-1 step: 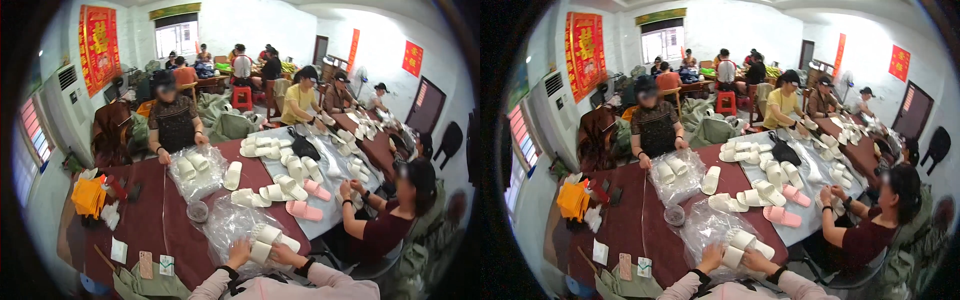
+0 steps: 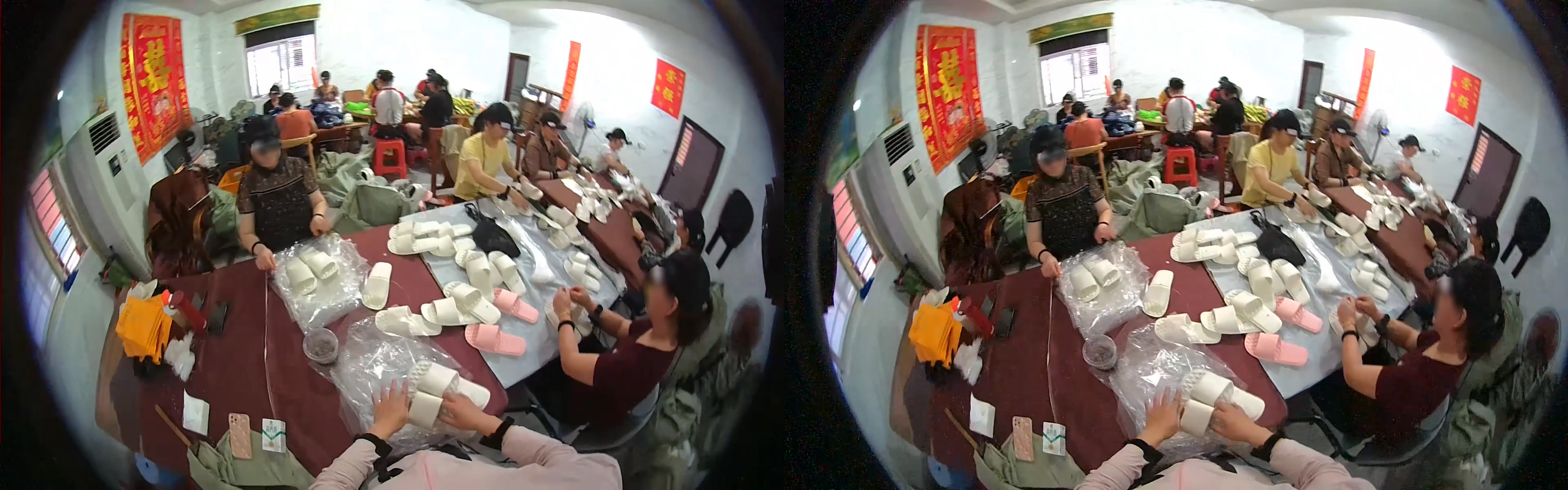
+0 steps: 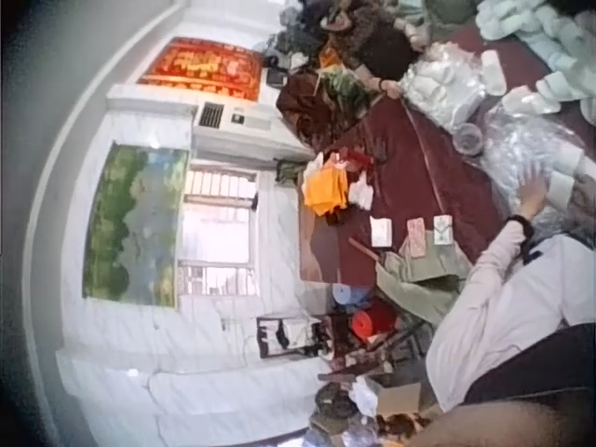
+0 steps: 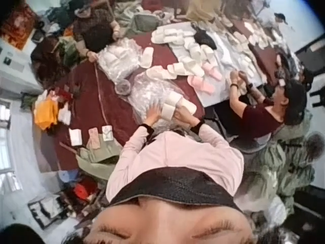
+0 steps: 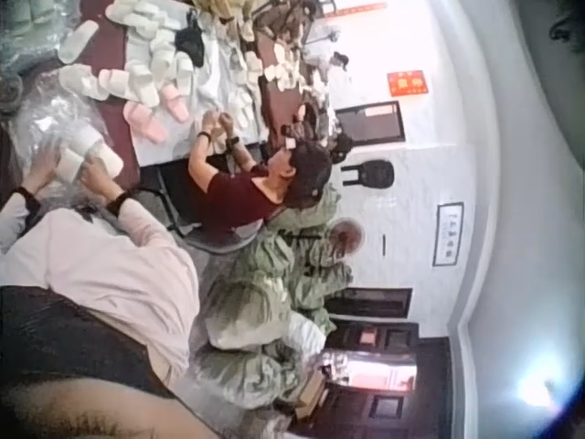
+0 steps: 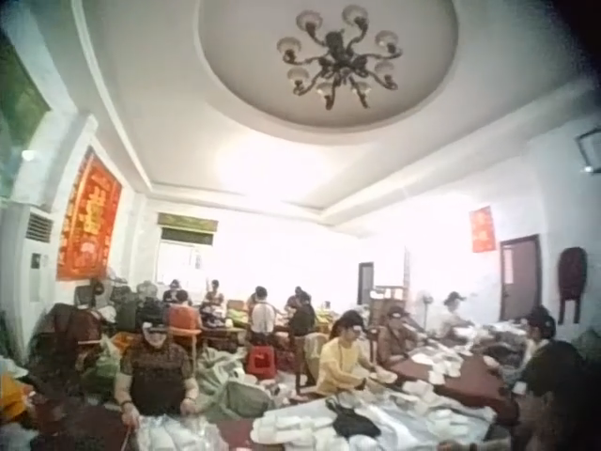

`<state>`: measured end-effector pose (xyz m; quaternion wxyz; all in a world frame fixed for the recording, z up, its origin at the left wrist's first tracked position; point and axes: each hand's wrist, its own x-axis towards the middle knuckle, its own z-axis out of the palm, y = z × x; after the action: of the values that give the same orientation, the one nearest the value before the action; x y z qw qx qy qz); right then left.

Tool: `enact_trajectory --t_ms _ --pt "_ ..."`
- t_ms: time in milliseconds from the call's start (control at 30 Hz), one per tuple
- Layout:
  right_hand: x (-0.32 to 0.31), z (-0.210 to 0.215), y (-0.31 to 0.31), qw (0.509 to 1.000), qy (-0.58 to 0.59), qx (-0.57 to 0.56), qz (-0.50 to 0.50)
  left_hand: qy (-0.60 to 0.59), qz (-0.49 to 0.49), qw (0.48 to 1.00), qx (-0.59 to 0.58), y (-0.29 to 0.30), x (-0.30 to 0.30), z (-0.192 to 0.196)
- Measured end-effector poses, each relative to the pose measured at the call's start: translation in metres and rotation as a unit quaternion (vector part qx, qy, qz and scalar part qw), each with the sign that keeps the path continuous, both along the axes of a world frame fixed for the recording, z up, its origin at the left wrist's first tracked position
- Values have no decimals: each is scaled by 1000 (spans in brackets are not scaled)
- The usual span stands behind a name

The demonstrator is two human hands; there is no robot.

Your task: The recorder is packing finished white foam slippers into clear plastic bags at a manufacturing workstation.

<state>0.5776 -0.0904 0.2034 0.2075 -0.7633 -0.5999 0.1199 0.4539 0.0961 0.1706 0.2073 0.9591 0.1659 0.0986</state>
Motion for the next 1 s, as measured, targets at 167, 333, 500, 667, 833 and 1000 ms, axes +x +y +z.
enact_trajectory --t_ms 167,333,500,667,833,1000 --pt "-6 17 4 999 -45 22 -16 -7 -25 993 118 -1 5 0" --pt "-3 10 0 997 7 53 -59 -29 -36 999 -13 -3 13 -6" --pt "-8 7 3 995 -6 32 -99 -30 -81 996 -17 -15 23 4" --pt "-12 -2 11 990 -51 61 -120 -42 -114 991 51 -37 31 39" --pt "-3 -22 18 985 -87 57 -137 -42 -189 981 25 -49 37 68" --pt "10 -29 29 966 -138 138 -170 -90 -314 945 -31 -61 33 78"
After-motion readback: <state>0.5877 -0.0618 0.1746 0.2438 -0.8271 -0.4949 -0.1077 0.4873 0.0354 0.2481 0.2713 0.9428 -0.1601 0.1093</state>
